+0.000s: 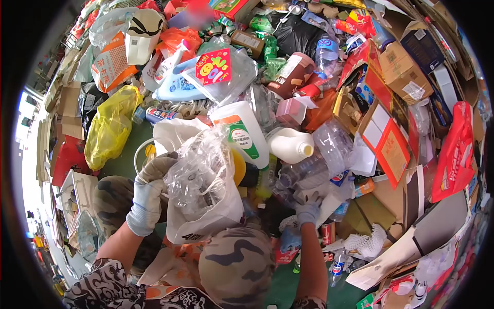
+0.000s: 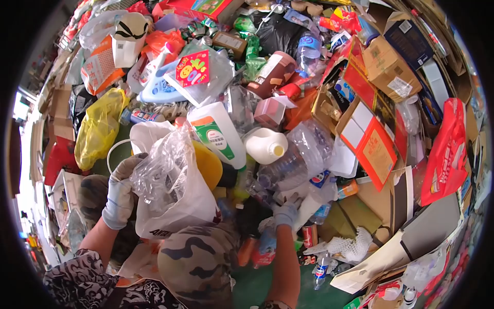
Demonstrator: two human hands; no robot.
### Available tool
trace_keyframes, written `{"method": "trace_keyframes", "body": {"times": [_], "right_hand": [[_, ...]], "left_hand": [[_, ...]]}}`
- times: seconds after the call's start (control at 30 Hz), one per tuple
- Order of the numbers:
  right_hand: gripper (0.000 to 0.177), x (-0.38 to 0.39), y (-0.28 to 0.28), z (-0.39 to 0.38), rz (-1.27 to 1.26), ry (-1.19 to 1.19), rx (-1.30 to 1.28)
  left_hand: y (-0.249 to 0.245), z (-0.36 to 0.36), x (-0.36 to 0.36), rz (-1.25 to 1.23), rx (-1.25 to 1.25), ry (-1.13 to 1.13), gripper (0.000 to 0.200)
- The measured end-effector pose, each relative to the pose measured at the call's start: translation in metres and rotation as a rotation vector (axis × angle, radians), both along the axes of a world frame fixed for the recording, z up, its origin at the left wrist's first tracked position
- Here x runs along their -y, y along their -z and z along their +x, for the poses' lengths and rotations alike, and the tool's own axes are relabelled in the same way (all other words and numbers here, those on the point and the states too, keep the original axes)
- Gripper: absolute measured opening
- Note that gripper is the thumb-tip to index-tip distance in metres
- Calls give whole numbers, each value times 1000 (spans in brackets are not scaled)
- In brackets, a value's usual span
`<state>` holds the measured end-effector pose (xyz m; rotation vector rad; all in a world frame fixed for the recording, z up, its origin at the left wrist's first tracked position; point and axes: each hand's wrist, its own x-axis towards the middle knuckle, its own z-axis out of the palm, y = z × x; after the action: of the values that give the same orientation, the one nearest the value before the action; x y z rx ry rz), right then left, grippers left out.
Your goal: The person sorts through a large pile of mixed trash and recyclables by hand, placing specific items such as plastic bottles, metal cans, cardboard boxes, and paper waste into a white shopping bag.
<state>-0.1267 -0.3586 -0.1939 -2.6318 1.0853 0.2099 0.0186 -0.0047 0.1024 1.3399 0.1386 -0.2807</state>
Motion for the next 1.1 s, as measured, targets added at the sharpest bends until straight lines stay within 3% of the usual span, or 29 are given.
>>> {"method": "trace_keyframes", "body": {"times": [0.07, 0.1, 0.13, 0.2, 0.3, 0.37, 0.4, 0.47, 0.53, 0.57, 0.6, 0.63, 0.67, 0.7, 0.73, 0.77, 0.8, 0.83, 0.87, 0.93, 0.97, 1.0, 1.1], "right_hand": [[98, 9, -2, 22, -66, 46, -180], [101, 33, 17, 28, -170, -197, -498], [89, 63, 47, 24, -324, -350, -585], [55, 98, 15, 36, -75, 25, -501], [47, 116, -94, 32, -90, -66, -480], [45, 144, -104, -1, -203, -70, -50], [41, 147, -131, -8, -84, -56, -1], [31, 146, -166, -33, 388, 156, 197], [29, 135, -209, -57, 531, 197, 420], [31, 136, -235, -65, 480, 139, 423], [33, 107, -286, -58, 392, 167, 422], [30, 99, -311, -53, 457, 96, 574], [37, 94, -336, -51, 467, -19, 600], [47, 45, -375, -24, 675, 9, 745], [53, 5, -406, -4, 824, -32, 831], [52, -23, -430, 10, 846, -124, 813], [51, -38, -443, 21, 867, -215, 740], [50, -52, -451, 34, 881, -305, 663], [50, -69, -453, 48, 895, -354, 637], [46, -116, -450, 81, 915, -484, 343], [46, -142, -443, 97, 933, -547, 304], [44, -169, -433, 109, 904, -614, 199], [43, -229, -407, 132, 574, -872, -158]], "left_hand": [[-2, 3, -5, 21, 14, -29, 50], [-4, 8, -7, 21, 39, -59, 51], [-4, 12, -13, 23, 41, -71, 51], [-1, 17, -25, 7, 16, -95, 52], [5, 17, -31, -70, -47, -141, 54], [10, 18, -33, -137, -70, -161, 55], [13, 21, -35, -117, -44, -241, 56], [29, 26, -49, -111, -34, -347, 57], [31, 25, -51, -71, -92, -346, 54], [26, 20, -50, -76, -143, -328, 51], [15, 13, -45, -182, -189, -295, 49], [-3, 4, -39, -279, -227, -277, 46], [-54, -4, -32, -373, -473, -285, 41], [2, -9, -34, -376, -245, -290, 38], [13, -17, -27, -445, -134, -322, 39], [20, -28, -29, -351, -331, -223, 39], [10, -40, -21, -183, -310, -236, 37], [40, -49, -11, -219, -278, -227, 33], [29, -58, -15, -111, -245, -164, 30], [46, -64, -14, -444, -177, -136, 21], [23, -68, -20, -224, -169, -172, 16], [14, -69, -21, -260, -271, -154, 16], [20, -70, -16, -230, -121, -255, 18]]}}
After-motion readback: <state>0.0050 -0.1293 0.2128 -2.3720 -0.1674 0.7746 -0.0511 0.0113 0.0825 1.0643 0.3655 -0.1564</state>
